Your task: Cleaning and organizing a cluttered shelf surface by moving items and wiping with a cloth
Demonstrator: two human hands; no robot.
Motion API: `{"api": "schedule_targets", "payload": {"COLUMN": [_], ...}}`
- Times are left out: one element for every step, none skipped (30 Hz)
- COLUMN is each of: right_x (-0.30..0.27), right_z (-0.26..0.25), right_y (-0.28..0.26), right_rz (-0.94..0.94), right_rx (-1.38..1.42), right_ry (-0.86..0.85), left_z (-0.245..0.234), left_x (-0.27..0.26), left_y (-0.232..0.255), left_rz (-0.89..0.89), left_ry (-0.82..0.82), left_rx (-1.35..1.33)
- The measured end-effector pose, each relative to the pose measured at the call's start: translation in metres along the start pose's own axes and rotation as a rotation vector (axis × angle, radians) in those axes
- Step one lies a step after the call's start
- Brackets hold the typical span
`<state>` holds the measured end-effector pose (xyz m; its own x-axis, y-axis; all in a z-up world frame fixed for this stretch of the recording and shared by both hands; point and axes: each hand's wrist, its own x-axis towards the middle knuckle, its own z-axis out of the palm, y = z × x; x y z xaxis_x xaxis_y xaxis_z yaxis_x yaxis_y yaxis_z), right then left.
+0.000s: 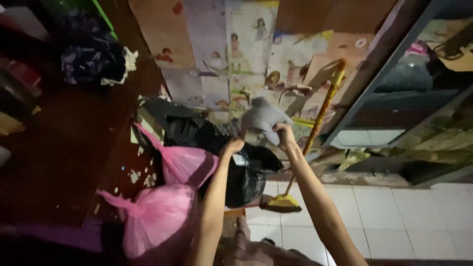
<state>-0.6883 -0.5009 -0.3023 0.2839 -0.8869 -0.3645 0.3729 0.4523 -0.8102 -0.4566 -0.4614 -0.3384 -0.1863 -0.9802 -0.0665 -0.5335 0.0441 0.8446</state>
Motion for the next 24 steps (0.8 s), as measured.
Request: {"api": "schedule_targets", "payload": {"right_x": [-0.001,0.019,0.039,0.056,0.010,-0.029,-0.067,-0.057,-0.047,-0.039,-0.043,-0.047,-0.050,-0.050,-0.050,-0.050,-0.045,-0.039,-0.033,-0.035,-0.036,-0.038,-0.035,-0.031], "right_z": [0.007,-0.002,-0.010,-0.022,0.002,0.042,0.092,0.090,0.089,0.088,0.091,0.094,0.097,0.094,0.090,0.087,0.083,0.081,0.078,0.081,0.084,0.087,0.086,0.084], "right_y": [-0.014,-0.010,-0.004,0.003,-0.018,-0.046,-0.079,-0.076,-0.073,-0.068,-0.068,-0.070,-0.072,-0.075,-0.078,-0.083,-0.077,-0.074,-0.071,-0.063,-0.055,-0.046,-0.040,-0.034], "right_rz": [-0.022,-0.023,-0.046,-0.068,-0.069,-0.204,-0.339,-0.338,-0.706,-1.072,-1.069,-0.872,-0.675,-0.671,-0.603,-0.538,-0.537,-0.488,-0.438,-0.438,-0.798,-1.158,-1.158,-1.221], "right_rx": [0.007,0.005,0.114,0.227,0.227,-0.091,-0.408,-0.411,-0.568,-0.714,-0.713,-0.674,-0.634,-0.632,-0.604,-0.576,-0.575,-0.678,-0.780,-0.779,-0.857,-0.922,-0.921,-0.995], "right_ry": [0.060,0.048,-0.156,-0.350,-0.353,-0.274,-0.190,-0.194,-0.350,-0.511,-0.519,-0.457,-0.396,-0.400,-0.432,-0.464,-0.467,-0.427,-0.387,-0.387,-0.315,-0.232,-0.233,-0.166], "left_z": [-0.006,-0.017,-0.028,-0.035,-0.042,-0.049,-0.056,-0.060,-0.065,-0.070,-0.070,-0.070,-0.071,-0.069,-0.067,-0.065,-0.070,-0.077,-0.084,-0.090,-0.095,-0.099,-0.103,-0.108], "left_x": [-0.001,-0.002,-0.003,-0.006,-0.008,-0.012,-0.016,-0.019,-0.024,-0.030,-0.022,-0.012,-0.002,0.010,0.020,0.032,0.029,0.028,0.027,0.024,0.022,0.019,0.016,0.013], "left_y": [-0.003,0.006,0.015,0.024,0.032,0.040,0.048,0.056,0.064,0.071,0.053,0.035,0.018,-0.007,-0.032,-0.057,-0.050,-0.043,-0.035,-0.028,-0.021,-0.014,-0.007,-0.001], "left_rz": [-0.153,-0.156,-0.158,-0.154,-0.149,-0.141,-0.130,-0.117,-0.100,-0.083,-0.082,-0.039,0.005,0.003,0.039,0.077,0.077,0.118,0.158,0.195,0.231,0.267,0.302,0.339], "left_ry": [-0.131,-0.119,-0.091,-0.071,-0.050,-0.025,0.002,0.027,0.053,0.082,0.090,0.108,0.127,0.133,0.181,0.227,0.231,0.277,0.322,0.368,0.413,0.458,0.503,0.548], "left_rx": [0.241,0.243,-0.002,-0.248,-0.494,-0.741,-0.988,-1.237,-1.486,-1.735,-1.737,-1.745,-1.752,-1.752,-1.694,-1.634,-1.633,-1.597,-1.560,-1.523,-1.485,-1.447,-1.409,-1.370]}}
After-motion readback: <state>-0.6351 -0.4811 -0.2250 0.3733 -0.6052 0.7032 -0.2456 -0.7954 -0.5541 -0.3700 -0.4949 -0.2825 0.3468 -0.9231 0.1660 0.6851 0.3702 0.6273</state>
